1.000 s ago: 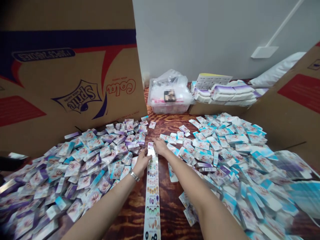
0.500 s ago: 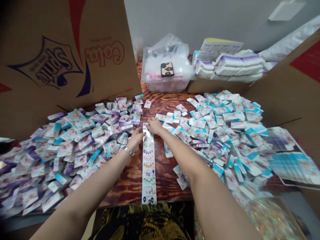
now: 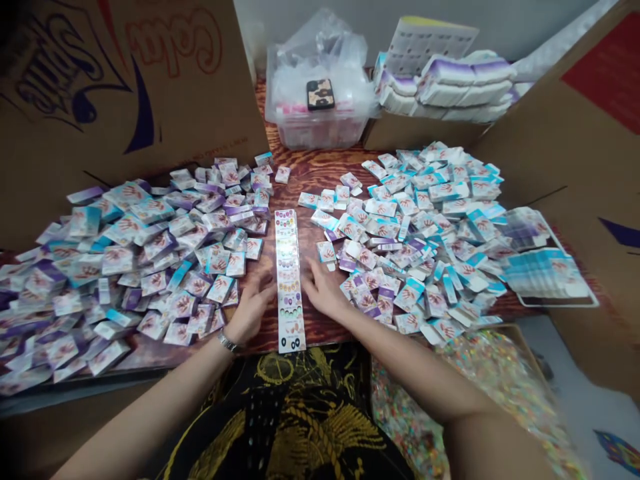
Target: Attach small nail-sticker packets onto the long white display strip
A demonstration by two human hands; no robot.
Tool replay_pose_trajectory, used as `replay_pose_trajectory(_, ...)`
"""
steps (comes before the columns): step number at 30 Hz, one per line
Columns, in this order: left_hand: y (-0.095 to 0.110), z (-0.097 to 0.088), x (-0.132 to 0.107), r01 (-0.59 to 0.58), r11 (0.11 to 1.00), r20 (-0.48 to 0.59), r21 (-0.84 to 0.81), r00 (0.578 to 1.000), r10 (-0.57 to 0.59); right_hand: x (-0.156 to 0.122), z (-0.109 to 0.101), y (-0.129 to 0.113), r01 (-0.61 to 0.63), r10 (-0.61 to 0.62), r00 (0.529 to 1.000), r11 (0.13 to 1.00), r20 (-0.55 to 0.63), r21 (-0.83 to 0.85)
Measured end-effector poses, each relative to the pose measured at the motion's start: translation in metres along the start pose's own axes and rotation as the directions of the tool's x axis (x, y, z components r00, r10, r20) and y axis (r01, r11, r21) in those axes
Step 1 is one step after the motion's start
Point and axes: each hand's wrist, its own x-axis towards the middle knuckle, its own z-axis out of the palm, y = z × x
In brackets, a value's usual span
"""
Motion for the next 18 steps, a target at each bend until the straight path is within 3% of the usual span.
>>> replay_pose_trajectory(2,-0.007,-0.001,-0.013,0.063,0.998,-0.003,0.020,0.998,-0.063,-0.028,0.011,0.000,-0.070,0.065,0.995,0.995,0.072,0.070)
replay_pose_trajectory(5,-0.012,0.003,-0.021,0.056,0.995,0.007,0.085,0.998,-0.057,-0.047,0.024,-0.003,-0.086,0.071,0.989,0.990,0.130,0.111)
replay_pose_trajectory(8,-0.010,0.004,-0.030,-0.017,0.983,0.014,0.182,1.000,0.014,-0.052,0.027,-0.006,-0.067,0.053,0.993,0.989,0.105,0.134)
replay_pose_trajectory(11,-0.002,-0.013,-0.045,-0.161,0.928,-0.037,0.336,0.982,0.184,-0.054,0.025,-0.004,-0.038,0.021,0.996,0.979,0.086,0.202)
replay_pose_trajectory(12,0.001,-0.024,-0.050,-0.236,0.859,-0.051,0.455,0.956,0.290,-0.055,0.024,-0.003,-0.038,0.019,0.996,0.976,0.089,0.215)
replay_pose_trajectory(13,0.004,-0.037,-0.055,-0.307,0.720,-0.041,0.622,0.906,0.421,-0.056,0.024,-0.001,-0.038,0.018,0.996,0.975,0.092,0.219)
replay_pose_trajectory(14,0.008,-0.051,-0.058,-0.332,0.527,0.000,0.782,0.846,0.533,-0.057,0.024,0.000,-0.036,0.016,0.995,0.977,0.097,0.212)
replay_pose_trajectory(16,0.016,-0.079,-0.057,-0.244,0.133,0.104,0.961,0.759,0.642,-0.058,0.026,0.001,-0.013,-0.005,0.995,0.985,0.105,0.170)
replay_pose_trajectory(18,0.025,-0.101,-0.047,-0.122,-0.099,0.157,0.988,0.750,0.642,-0.058,0.029,0.002,0.008,-0.020,0.993,0.995,0.114,0.104)
